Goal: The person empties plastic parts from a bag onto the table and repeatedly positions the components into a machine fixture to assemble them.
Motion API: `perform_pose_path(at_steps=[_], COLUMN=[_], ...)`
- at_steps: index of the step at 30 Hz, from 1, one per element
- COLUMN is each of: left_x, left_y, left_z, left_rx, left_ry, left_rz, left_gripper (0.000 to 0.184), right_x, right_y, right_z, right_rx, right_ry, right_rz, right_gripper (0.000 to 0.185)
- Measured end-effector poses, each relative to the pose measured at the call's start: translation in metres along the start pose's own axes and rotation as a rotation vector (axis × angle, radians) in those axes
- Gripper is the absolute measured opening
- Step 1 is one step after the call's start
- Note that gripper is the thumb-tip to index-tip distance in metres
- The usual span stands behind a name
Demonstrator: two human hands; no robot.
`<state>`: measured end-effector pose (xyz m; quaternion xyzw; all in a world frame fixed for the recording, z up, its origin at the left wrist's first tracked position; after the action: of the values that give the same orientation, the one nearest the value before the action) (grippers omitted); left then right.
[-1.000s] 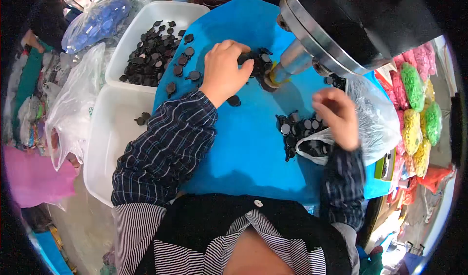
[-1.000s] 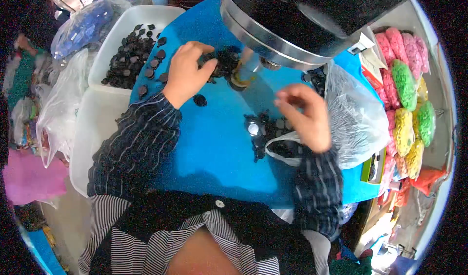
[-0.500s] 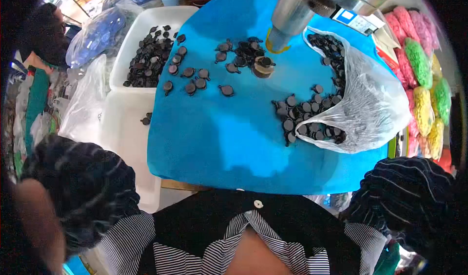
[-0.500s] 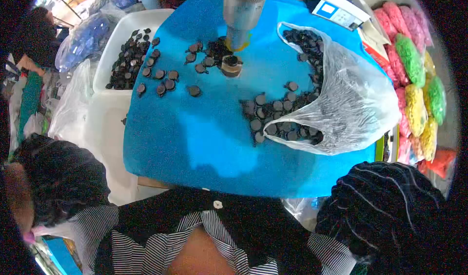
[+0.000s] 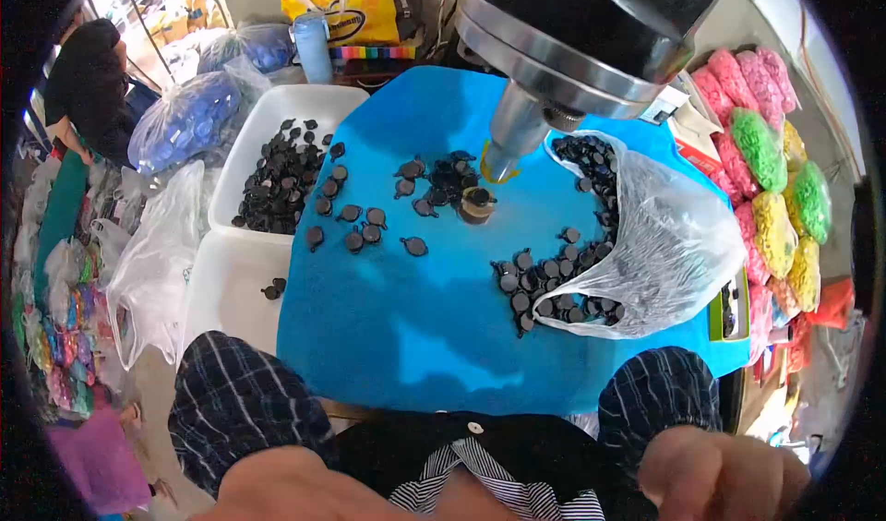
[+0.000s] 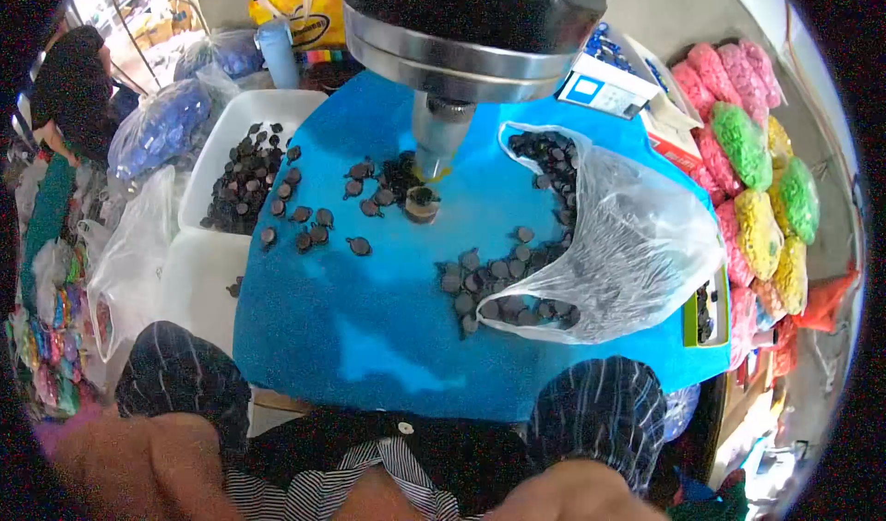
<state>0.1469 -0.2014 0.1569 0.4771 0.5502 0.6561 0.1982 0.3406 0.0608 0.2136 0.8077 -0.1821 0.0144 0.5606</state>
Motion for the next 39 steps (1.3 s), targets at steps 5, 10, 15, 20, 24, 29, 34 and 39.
perform_pose_path(at_steps=[5,10,15,20,24,29,34,39], left_x=[-0.003,-0.012,-0.016,-0.013,-0.007,-0.018,-0.011,-0.010], left_y=[-0.016,-0.020,-0.017,-0.004,0.006,0.008,0.010,0.001], left_z=[0.004,0.008,0.011,0.009,0.007,0.010,0.007,0.001], left_rx=[-0.032,-0.059,-0.035,-0.035,-0.023,-0.029,-0.038,-0.074], left_ry=[0.022,0.007,-0.003,-0.021,-0.012,-0.122,0.004,0.060], left_rz=[0.016,0.099,0.122,0.085,0.025,0.138,0.006,-0.048], left_gripper=[0.033,0.036,0.040,0.044,0.046,0.050,0.046,0.043], right_x=[0.003,0.014,-0.002,-0.007,-0.011,-0.005,-0.002,-0.002], right_y=[-0.016,-0.025,-0.032,-0.026,-0.019,-0.019,-0.014,-0.015], right_z=[-0.002,0.002,0.002,0.004,0.004,0.008,0.002,0.002], right_rx=[-0.031,-0.041,-0.059,-0.075,-0.091,-0.067,-0.061,-0.057], right_ry=[-0.008,0.012,-0.010,-0.030,-0.017,-0.021,-0.028,-0.024], right_rz=[-0.022,-0.101,-0.068,0.014,0.064,0.037,0.067,0.082], right_gripper=[0.032,0.034,0.036,0.038,0.039,0.041,0.043,0.045])
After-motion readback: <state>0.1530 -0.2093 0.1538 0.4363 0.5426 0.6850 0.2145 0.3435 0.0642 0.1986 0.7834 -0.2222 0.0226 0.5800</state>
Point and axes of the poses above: each hand's wrist, its own y-axis towards the middle knuckle, its own z-axis out of the palm, x = y × z, the point moved 4 cm from there along y, towards the middle knuckle, and after that the axes turned 10 degrees about x, right-handed, at the moved point
